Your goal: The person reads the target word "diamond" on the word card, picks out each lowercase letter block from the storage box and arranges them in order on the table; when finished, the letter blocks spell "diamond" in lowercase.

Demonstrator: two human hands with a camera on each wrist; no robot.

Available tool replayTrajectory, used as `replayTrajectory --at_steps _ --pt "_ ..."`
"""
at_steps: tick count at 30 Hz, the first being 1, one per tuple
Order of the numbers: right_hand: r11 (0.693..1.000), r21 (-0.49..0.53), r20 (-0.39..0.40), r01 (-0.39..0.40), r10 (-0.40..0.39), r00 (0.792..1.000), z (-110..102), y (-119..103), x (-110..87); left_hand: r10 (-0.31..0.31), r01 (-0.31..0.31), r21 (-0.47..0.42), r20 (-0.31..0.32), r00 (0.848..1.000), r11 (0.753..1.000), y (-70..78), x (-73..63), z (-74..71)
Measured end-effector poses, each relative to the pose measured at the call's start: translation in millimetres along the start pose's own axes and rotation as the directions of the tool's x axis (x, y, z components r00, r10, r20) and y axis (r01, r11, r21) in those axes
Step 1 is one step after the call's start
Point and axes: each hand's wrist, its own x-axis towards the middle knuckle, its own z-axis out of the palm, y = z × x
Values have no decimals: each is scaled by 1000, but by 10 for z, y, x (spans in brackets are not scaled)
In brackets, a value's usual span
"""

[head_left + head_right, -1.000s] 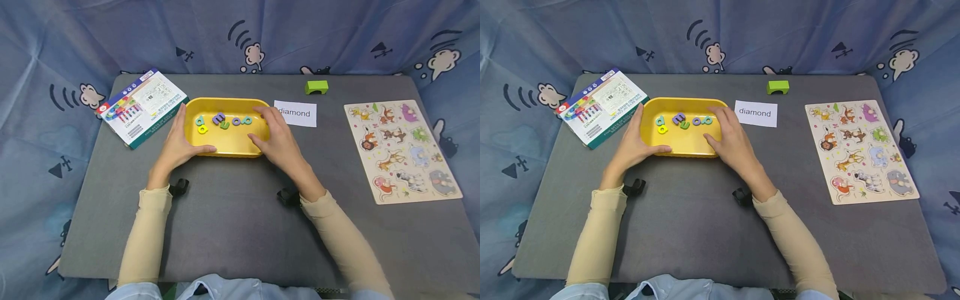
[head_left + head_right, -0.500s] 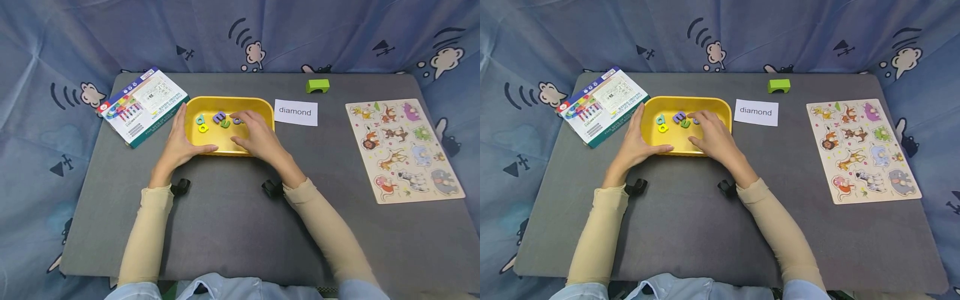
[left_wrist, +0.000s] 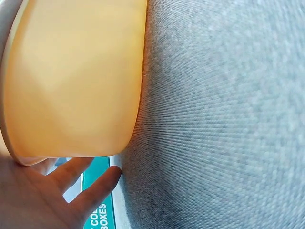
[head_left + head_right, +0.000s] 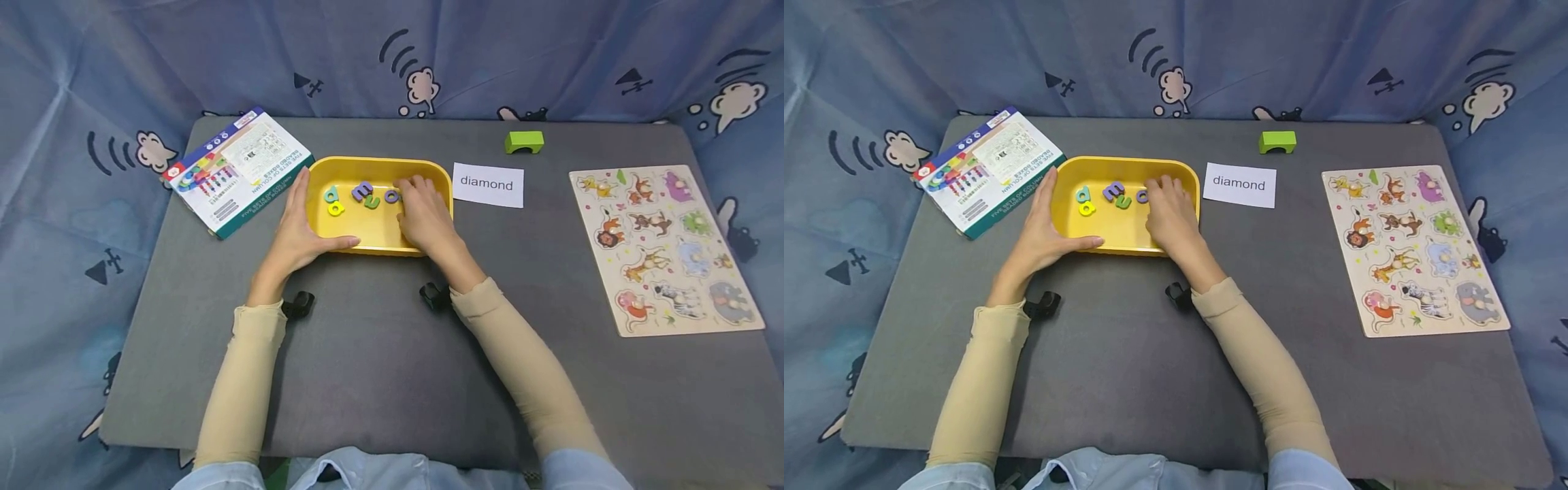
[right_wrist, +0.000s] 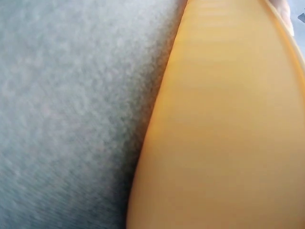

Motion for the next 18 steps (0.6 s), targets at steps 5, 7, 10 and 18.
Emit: replayTrajectory --at_steps 5,7,10,18 --pt "1000 12 -10 -7 8 1000 9 7 10 3 -3 -4 -4 1000 1000 5 2 -5" --pt "1000 19 -8 -6 7 1000 6 3 3 6 -7 -8 -5 1000 1000 3 2 -7" --pt "999 42 -13 -2 2 1000 0 -4 -11 5 -5 -9 -4 1000 1000 6 0 -7" --pt "963 210 -92 170 -154 984 -27 16 -46 8 -8 -2 3 1000 1000 2 6 -1"
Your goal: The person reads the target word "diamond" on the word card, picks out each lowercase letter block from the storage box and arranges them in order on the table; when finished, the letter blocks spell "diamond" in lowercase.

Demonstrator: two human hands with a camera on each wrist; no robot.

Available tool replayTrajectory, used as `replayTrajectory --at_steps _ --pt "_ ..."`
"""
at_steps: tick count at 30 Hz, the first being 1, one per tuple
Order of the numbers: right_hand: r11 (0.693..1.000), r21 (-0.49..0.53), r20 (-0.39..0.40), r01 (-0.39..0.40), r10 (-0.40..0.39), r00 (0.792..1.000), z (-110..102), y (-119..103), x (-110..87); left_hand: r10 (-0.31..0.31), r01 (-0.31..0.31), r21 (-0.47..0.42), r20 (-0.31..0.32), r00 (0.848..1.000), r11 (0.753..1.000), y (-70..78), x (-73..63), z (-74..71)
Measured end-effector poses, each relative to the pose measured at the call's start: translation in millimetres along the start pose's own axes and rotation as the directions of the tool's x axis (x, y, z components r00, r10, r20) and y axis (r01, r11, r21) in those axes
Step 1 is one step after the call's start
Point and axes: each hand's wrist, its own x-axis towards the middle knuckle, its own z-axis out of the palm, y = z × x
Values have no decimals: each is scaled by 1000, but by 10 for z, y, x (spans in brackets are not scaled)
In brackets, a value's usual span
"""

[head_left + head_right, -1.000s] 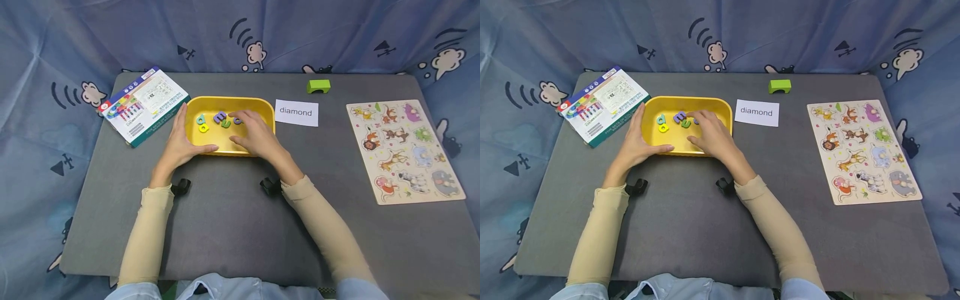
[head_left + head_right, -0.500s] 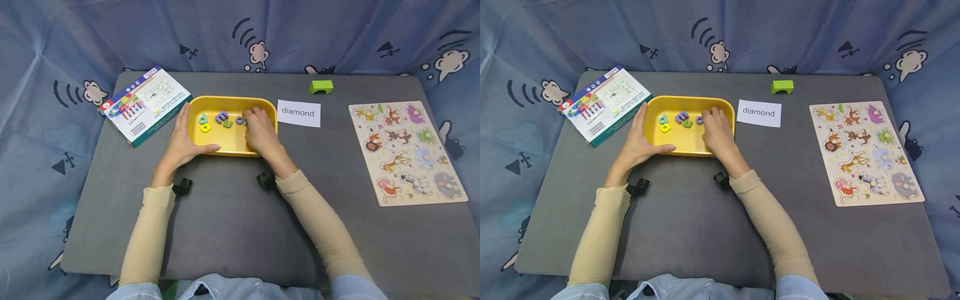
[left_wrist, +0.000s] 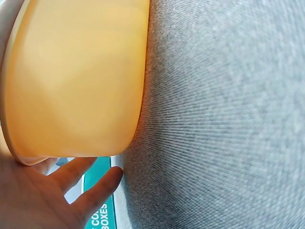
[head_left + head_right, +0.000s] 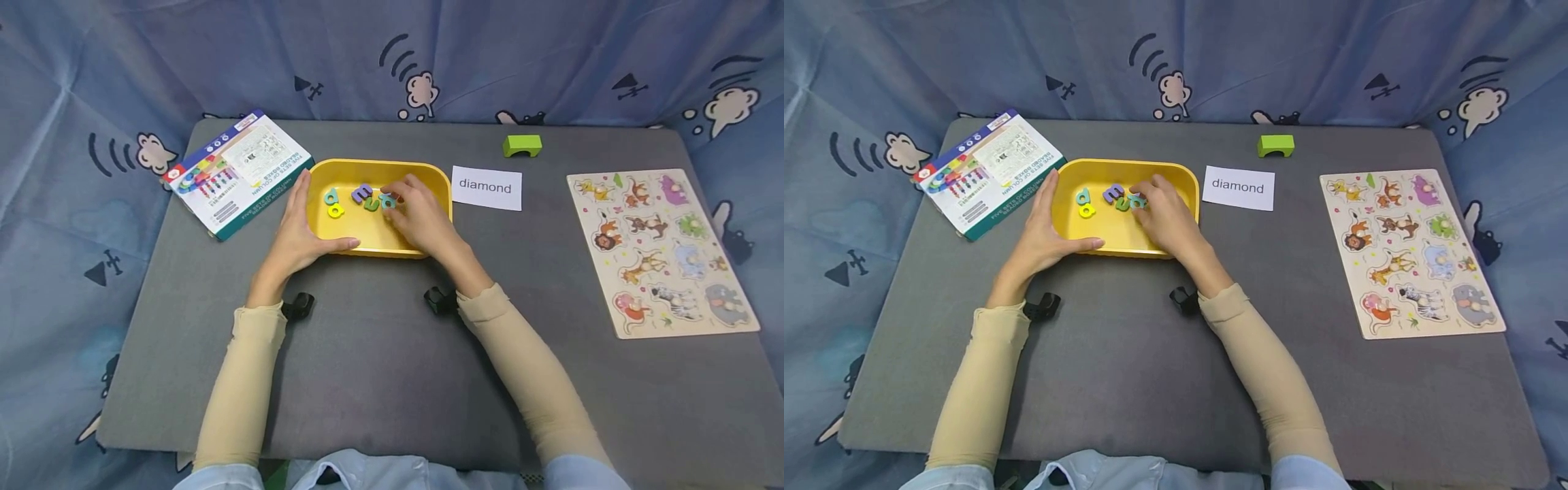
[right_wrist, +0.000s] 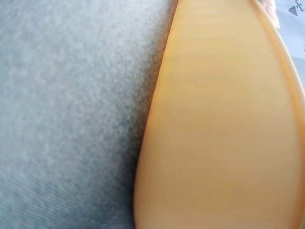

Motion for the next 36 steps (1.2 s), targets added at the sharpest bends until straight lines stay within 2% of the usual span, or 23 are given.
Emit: replayTrajectory --at_steps 3,8,13,15,17,20,23,26,31,34,36 --pt "997 47 -34 67 -66 997 -9 7 -10 2 -2 1 -1 1000 1000 -5 3 0" --pt "984 112 -79 136 -128 989 -19 14 -39 4 -4 -5 7 1000 1000 -11 3 3" --pt "944 207 -205 255 -214 955 -53 22 -117 3 -3 -5 6 1000 1000 -9 -5 1" --pt "918 288 -254 272 -200 946 -93 32 -176 5 -5 -5 3 1000 1000 -11 -10 0" --pt "887 384 -280 257 -153 948 -151 55 -246 8 -8 -3 0 1000 1000 -11 -14 0" --pt "833 518 -265 196 -62 962 -273 117 -369 8 -8 -4 0 1000 1000 -16 -17 -1" --pt "812 568 -241 138 3 971 -406 229 -499 9 -9 -7 1 1000 1000 -26 -17 -1" --pt "833 544 -247 98 47 968 -521 385 -612 13 -13 -11 0 1000 1000 -26 -19 -1" --pt "923 384 -280 5 111 954 -668 654 -731 15 -15 -14 -1 1000 1000 -15 -22 2" --pt "963 259 -237 -72 135 962 -740 783 -752 16 -16 -14 -2 1000 1000 -10 -21 4" --pt "977 182 -188 -114 149 971 -769 856 -758 17 -17 -16 -4 1000 1000 -5 -21 6"
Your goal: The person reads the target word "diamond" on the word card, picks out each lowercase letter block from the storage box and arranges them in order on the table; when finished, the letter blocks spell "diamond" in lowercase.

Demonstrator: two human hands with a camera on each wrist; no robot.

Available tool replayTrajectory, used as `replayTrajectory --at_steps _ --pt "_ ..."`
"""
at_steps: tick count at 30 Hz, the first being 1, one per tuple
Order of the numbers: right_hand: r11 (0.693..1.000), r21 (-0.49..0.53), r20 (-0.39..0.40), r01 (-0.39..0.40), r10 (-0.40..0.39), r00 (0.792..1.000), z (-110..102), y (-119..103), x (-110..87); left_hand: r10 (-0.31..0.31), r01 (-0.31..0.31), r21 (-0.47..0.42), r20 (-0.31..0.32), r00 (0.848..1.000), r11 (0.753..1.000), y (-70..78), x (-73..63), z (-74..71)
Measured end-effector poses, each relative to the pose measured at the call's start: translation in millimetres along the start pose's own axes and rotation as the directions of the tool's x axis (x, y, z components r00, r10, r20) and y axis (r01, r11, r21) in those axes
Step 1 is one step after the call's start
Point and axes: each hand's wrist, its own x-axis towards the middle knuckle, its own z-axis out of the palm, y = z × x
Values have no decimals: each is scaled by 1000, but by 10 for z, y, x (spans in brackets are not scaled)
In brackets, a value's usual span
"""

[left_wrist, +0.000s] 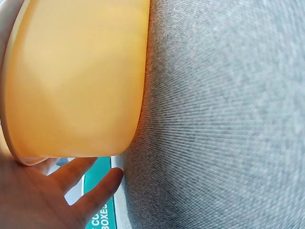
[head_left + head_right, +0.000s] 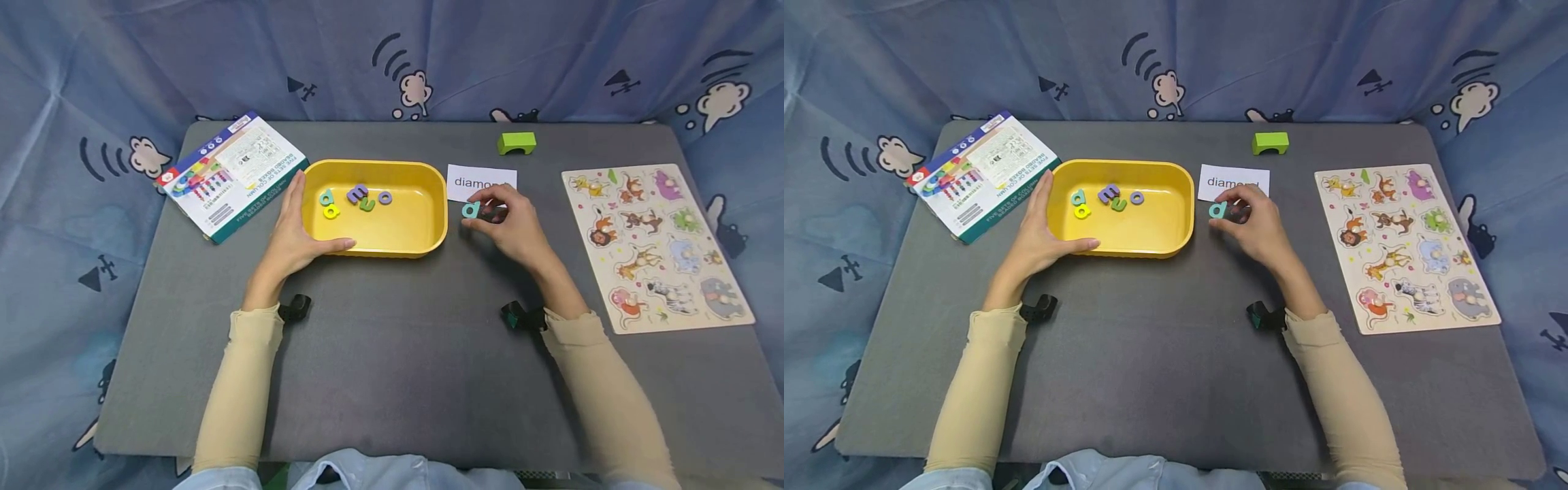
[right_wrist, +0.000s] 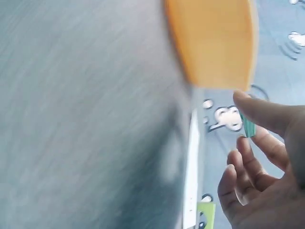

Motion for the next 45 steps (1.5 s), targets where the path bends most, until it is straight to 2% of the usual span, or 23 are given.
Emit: replayTrajectory --at_steps 5,14,21,26,29,32,35,38,40,45 --pt "995 -104 80 -1 9 997 34 137 43 0 0 -5 0 1000 1000 -5 3 -6" --pt "992 -120 169 -49 69 983 154 174 52 -8 8 -4 1 1000 1000 -7 2 -6" --pt "988 -139 178 -72 96 979 140 158 40 -3 3 4 0 1000 1000 -3 -5 -13" --pt "989 -142 127 -40 59 990 121 71 64 -3 3 7 3 1000 1000 11 -3 -19" --pt "993 -118 34 5 -1 999 137 -63 68 -4 4 3 2 1000 1000 22 -7 -20" --pt "995 -68 -71 66 -71 995 198 -246 70 -6 6 2 -2 1000 1000 21 -9 -22" --pt "990 -12 -101 138 -139 985 306 -440 83 -5 5 5 -4 1000 1000 16 -9 -26" --pt "978 31 -37 207 -206 978 442 -607 120 -11 11 10 -3 1000 1000 12 -6 -29" --pt "973 52 27 223 -224 974 537 -701 158 -21 21 7 1 1000 1000 16 -6 -30" --pt "980 79 186 182 -193 963 773 -839 294 -37 37 -4 13 999 999 21 0 -22"
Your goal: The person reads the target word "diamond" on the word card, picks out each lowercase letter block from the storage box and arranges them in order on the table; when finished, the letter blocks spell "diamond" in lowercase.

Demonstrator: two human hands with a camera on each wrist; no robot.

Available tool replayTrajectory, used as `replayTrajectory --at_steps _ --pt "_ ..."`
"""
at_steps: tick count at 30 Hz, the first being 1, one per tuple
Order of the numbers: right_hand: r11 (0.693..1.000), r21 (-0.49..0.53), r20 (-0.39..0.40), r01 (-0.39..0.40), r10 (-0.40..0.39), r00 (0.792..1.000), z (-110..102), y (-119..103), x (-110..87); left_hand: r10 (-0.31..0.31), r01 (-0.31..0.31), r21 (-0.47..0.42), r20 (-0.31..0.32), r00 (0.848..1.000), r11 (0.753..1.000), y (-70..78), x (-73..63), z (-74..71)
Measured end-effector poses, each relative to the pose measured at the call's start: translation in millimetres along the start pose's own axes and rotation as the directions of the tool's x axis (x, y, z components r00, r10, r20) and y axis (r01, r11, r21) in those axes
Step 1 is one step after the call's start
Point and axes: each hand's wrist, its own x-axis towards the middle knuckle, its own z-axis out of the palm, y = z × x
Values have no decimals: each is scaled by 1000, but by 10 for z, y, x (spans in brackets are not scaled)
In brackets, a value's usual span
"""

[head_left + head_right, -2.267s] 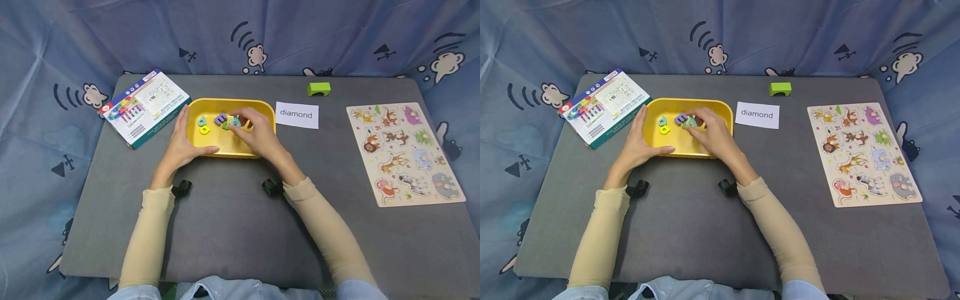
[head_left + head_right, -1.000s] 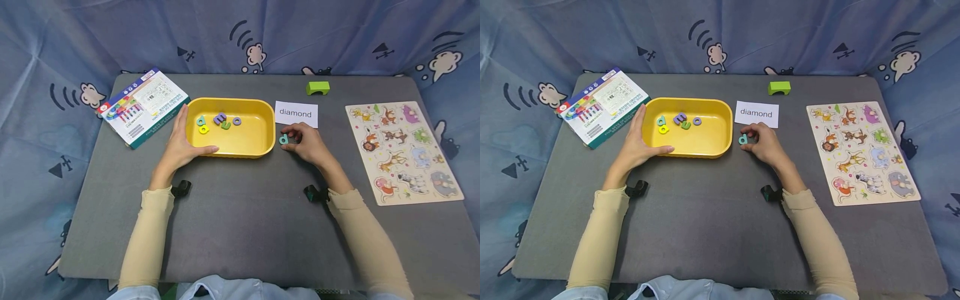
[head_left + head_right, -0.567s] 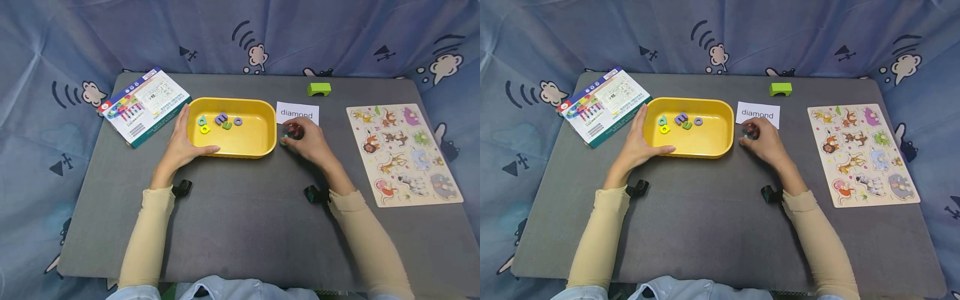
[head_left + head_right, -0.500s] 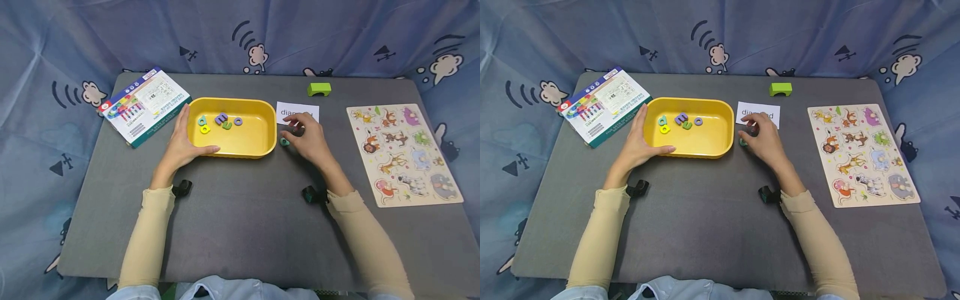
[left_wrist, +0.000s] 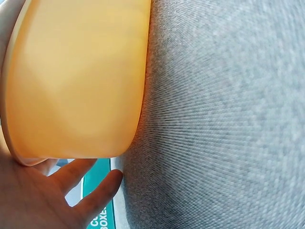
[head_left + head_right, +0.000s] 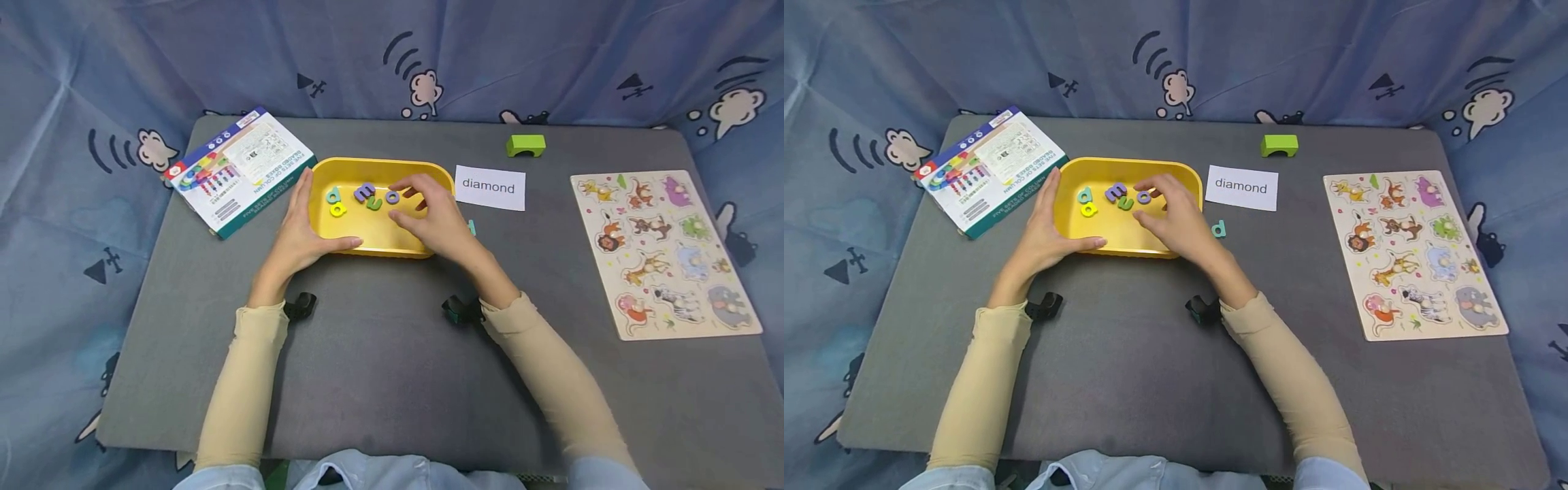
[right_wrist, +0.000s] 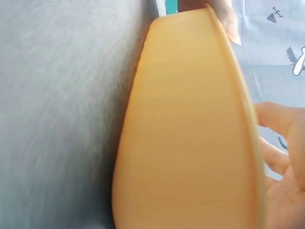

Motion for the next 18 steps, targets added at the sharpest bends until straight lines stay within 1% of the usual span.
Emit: replayTrajectory --at_steps 2,4,6,8,10,13,18 --pt "1000 -3 56 -29 29 998 78 1 79 0 0 -3 3 1000 1000 0 3 4" --pt "998 -23 118 -64 66 991 153 11 154 2 -2 -4 3 1000 1000 -3 5 5" --pt "993 -63 175 -97 107 979 218 18 218 7 -7 -4 2 1000 1000 -5 7 5" --pt "985 -111 214 -134 155 965 267 25 272 9 -9 -4 2 1000 1000 -2 8 6" --pt "976 -150 224 -159 190 956 306 32 316 11 -11 -4 2 1000 1000 -1 10 6" --pt "968 -181 206 -172 208 956 342 45 368 9 -9 -5 4 1000 1000 6 11 5" --pt "976 -179 209 -125 162 965 385 79 430 9 -9 -2 2 1000 1000 5 8 1"
